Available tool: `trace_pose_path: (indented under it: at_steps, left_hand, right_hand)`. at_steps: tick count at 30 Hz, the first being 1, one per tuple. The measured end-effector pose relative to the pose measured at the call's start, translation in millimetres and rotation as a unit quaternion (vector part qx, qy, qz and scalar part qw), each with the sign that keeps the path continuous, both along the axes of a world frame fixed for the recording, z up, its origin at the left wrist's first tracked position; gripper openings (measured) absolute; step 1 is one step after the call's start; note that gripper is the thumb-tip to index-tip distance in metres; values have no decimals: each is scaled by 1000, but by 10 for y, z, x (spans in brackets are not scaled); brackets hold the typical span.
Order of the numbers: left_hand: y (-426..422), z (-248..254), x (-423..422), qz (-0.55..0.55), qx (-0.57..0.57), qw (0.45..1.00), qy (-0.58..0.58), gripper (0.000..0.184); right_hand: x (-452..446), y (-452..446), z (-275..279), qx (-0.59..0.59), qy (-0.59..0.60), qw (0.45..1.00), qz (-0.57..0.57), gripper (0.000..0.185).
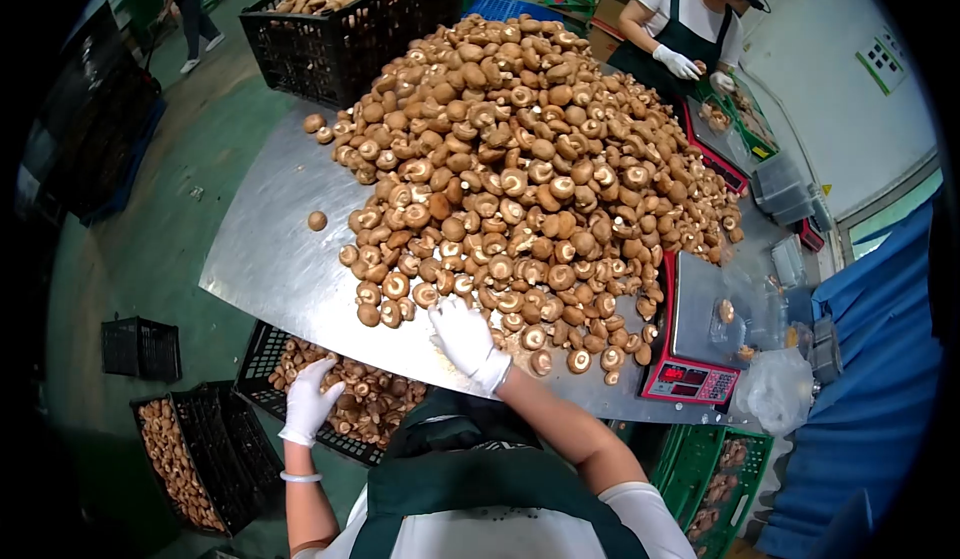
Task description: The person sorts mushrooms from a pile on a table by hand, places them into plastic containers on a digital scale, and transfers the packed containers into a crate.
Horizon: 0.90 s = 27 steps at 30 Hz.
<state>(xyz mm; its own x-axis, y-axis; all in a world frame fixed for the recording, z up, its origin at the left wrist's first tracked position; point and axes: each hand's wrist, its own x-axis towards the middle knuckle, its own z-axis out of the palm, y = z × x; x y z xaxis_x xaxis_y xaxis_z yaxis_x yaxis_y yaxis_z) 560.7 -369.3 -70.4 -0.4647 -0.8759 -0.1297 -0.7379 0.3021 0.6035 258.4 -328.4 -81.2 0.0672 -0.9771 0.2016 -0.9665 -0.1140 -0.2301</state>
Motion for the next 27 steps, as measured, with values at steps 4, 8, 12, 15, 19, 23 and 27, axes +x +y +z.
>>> trace_pose_path:
  at_steps: [4,8,12,15,19,23,27]
  left_hand:
    - [-56,-149,-348,8,-20,994,108,43]
    - [-294,-435,-592,77,-36,980,181,49]
    - [-511,-385,-981,65,-102,980,160,66]
    - [-564,-384,-1341,43,-100,985,131,86]
    - [-409,-379,-1490,7,-155,987,51,67]
    - [-134,-551,-1206,-75,-164,981,67,47]
    - [-70,-471,-1067,-22,-160,981,107,40]
  right_hand:
    - [-65,-164,-200,103,70,992,24,34]
    - [-288,100,127,107,-399,911,7,38]
    - [-623,375,122,167,-805,560,-99,43]
    - [-651,455,274,146,-865,466,-114,42]
    - [-646,444,224,131,-774,610,-108,37]
    - [-536,131,220,173,-590,783,-96,35]
    - [-345,-438,236,116,-374,920,-33,35]
